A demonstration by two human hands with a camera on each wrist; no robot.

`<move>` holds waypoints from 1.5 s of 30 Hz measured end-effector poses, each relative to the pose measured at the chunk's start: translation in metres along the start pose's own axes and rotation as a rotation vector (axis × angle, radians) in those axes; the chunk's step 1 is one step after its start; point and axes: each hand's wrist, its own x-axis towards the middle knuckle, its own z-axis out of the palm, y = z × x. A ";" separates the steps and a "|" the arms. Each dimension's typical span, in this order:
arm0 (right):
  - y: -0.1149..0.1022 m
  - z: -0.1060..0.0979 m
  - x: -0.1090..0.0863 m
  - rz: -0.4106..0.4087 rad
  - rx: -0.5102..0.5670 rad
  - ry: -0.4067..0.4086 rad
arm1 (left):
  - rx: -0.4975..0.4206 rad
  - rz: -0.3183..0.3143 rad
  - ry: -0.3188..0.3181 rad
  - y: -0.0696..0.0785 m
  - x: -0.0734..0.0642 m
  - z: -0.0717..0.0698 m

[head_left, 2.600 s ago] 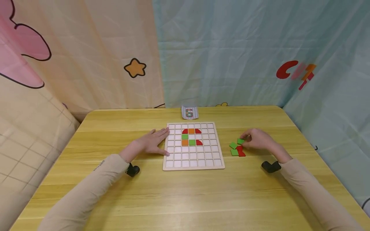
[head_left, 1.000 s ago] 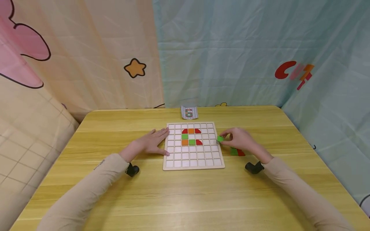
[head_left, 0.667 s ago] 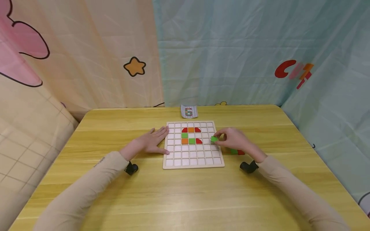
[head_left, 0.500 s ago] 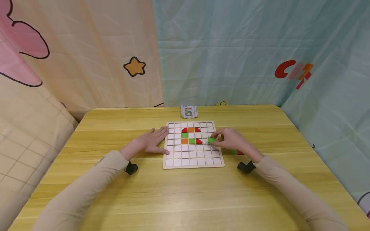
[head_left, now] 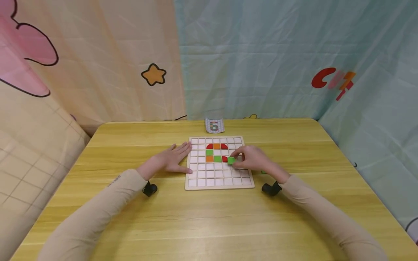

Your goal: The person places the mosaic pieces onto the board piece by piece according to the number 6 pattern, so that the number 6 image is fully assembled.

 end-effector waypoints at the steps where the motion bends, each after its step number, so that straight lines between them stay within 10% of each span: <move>1: -0.001 0.000 0.001 -0.003 0.003 -0.002 | 0.000 0.001 -0.001 0.000 0.000 0.000; 45: -0.014 0.011 0.005 -0.036 0.011 -0.070 | -0.016 -0.002 0.002 0.002 -0.001 0.000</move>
